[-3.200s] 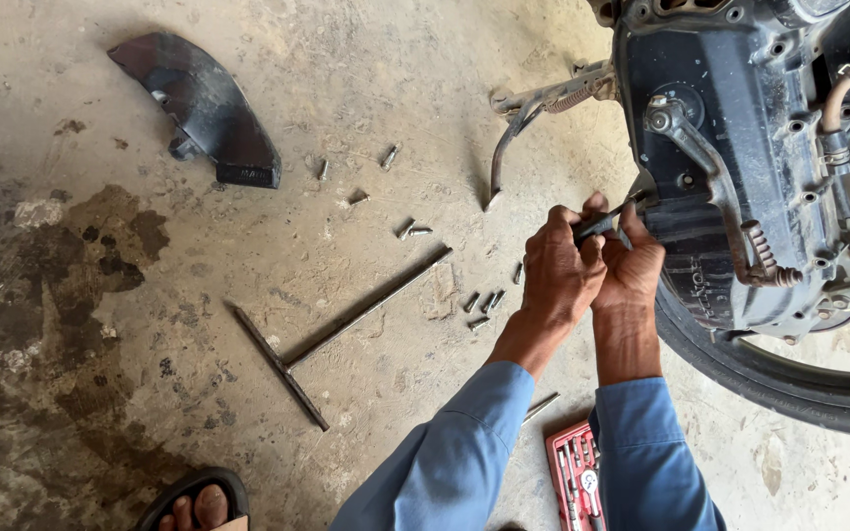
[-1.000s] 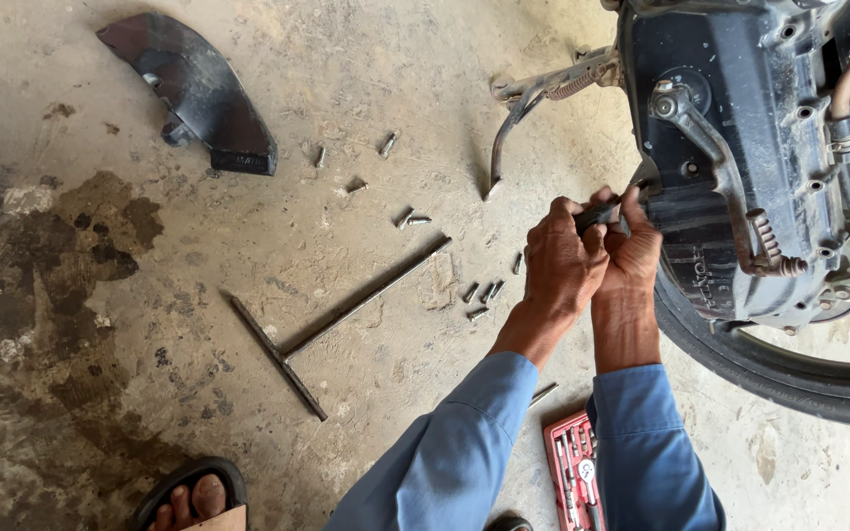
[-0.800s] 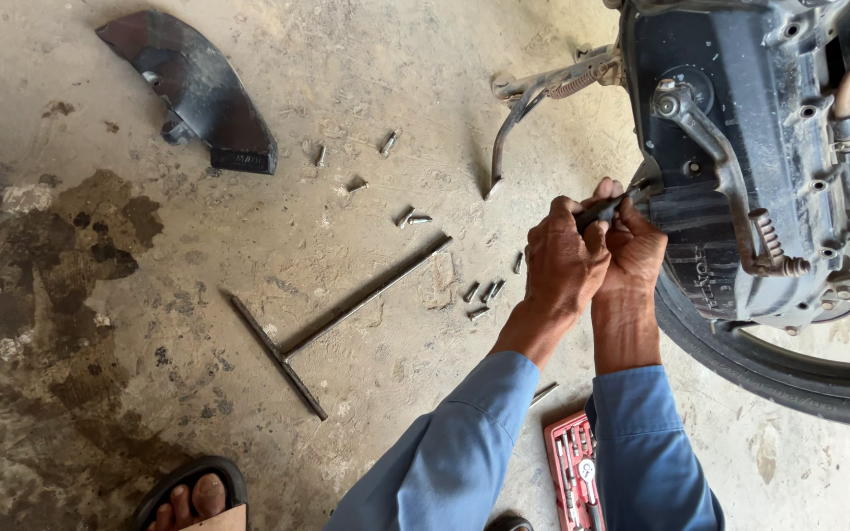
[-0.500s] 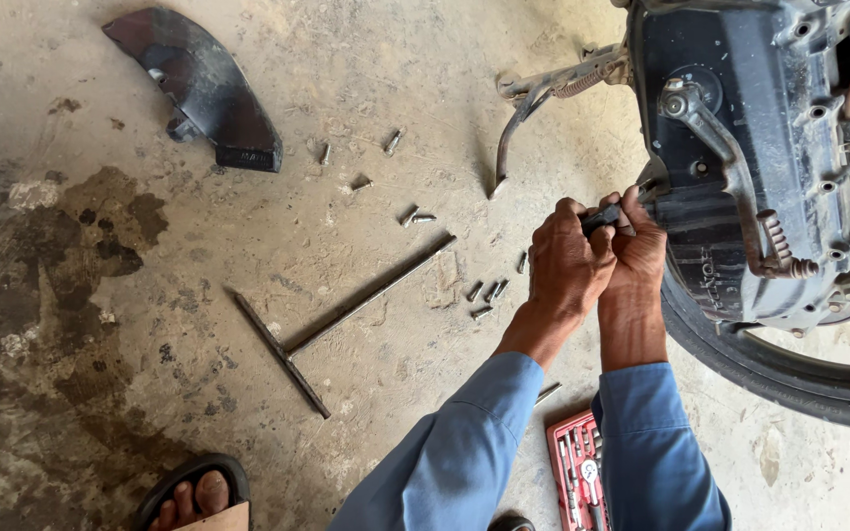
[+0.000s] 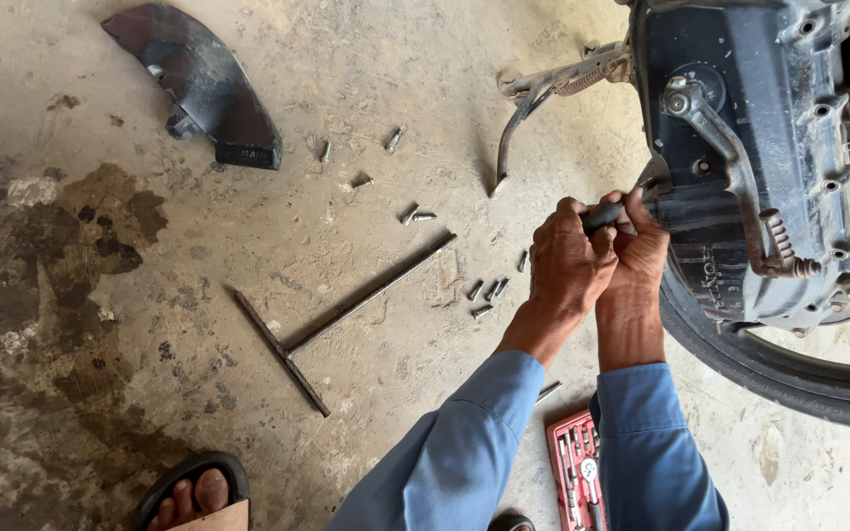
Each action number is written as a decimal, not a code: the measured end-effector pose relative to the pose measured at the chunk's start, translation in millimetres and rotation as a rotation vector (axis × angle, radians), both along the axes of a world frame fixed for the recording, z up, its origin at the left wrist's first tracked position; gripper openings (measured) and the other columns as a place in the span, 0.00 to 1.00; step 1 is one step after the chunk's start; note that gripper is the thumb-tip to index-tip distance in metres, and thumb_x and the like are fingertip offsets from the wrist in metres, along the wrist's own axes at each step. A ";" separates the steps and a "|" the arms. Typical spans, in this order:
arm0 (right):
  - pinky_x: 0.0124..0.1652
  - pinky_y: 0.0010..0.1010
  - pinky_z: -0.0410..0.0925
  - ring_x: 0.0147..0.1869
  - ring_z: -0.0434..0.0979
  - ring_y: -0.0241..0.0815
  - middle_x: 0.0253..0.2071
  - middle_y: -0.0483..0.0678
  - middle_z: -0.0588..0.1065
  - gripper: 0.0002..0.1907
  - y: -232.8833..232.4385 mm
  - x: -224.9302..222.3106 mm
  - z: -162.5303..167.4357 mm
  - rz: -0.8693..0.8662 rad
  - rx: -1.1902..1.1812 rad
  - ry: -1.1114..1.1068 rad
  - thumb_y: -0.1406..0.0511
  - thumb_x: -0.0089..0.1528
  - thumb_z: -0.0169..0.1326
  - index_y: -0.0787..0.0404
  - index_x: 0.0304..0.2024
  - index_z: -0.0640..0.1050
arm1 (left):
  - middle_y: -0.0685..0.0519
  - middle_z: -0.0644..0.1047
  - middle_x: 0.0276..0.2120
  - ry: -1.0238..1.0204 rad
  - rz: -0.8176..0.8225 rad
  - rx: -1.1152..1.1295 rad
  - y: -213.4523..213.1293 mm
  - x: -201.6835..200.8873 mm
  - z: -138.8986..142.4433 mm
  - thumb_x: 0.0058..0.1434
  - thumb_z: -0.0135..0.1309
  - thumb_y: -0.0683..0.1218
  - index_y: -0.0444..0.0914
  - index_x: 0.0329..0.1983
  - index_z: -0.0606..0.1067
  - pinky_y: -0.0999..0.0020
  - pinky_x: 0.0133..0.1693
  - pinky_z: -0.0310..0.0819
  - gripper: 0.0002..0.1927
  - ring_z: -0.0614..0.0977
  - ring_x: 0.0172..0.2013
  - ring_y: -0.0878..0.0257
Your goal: The person crouches beside a scooter and uses a screwdriver and socket tools to loosen and remove bolts from the scooter's engine cover and lower body panels. They work bolt by bolt, placing removed fasteners on the concrete floor and repositioning around the rear wheel and shock absorber.
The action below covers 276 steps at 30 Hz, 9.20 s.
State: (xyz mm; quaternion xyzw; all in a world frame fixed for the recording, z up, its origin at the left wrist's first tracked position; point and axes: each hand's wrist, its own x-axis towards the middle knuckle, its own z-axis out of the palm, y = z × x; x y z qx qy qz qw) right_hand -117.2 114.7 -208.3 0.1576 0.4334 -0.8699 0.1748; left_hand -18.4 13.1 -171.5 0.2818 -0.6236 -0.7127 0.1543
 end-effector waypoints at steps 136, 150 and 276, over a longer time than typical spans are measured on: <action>0.28 0.27 0.66 0.26 0.69 0.36 0.25 0.44 0.73 0.06 -57.1 36.2 -33.7 -0.063 0.279 -0.040 0.69 0.57 0.51 0.60 0.31 0.79 | 0.42 0.81 0.35 -0.253 0.096 0.119 -53.9 25.4 -48.9 0.68 0.51 0.51 0.35 0.41 0.73 0.52 0.39 0.78 0.13 0.84 0.33 0.49; 0.34 0.37 0.68 0.35 0.73 0.41 0.36 0.48 0.77 0.13 -50.3 61.7 -54.3 0.146 0.867 -0.092 0.59 0.63 0.56 0.59 0.44 0.80 | 0.41 0.82 0.36 -0.129 0.210 0.034 -44.6 22.0 -53.5 0.65 0.55 0.49 0.35 0.42 0.75 0.49 0.41 0.77 0.12 0.84 0.36 0.43; 0.42 0.22 0.73 0.41 0.78 0.37 0.41 0.50 0.78 0.11 -76.0 -2.4 59.0 0.216 0.240 0.099 0.64 0.76 0.49 0.67 0.48 0.78 | 0.34 0.76 0.43 -0.029 -0.079 0.347 -72.8 -25.5 26.2 0.73 0.47 0.48 0.30 0.46 0.69 0.48 0.44 0.78 0.13 0.82 0.43 0.41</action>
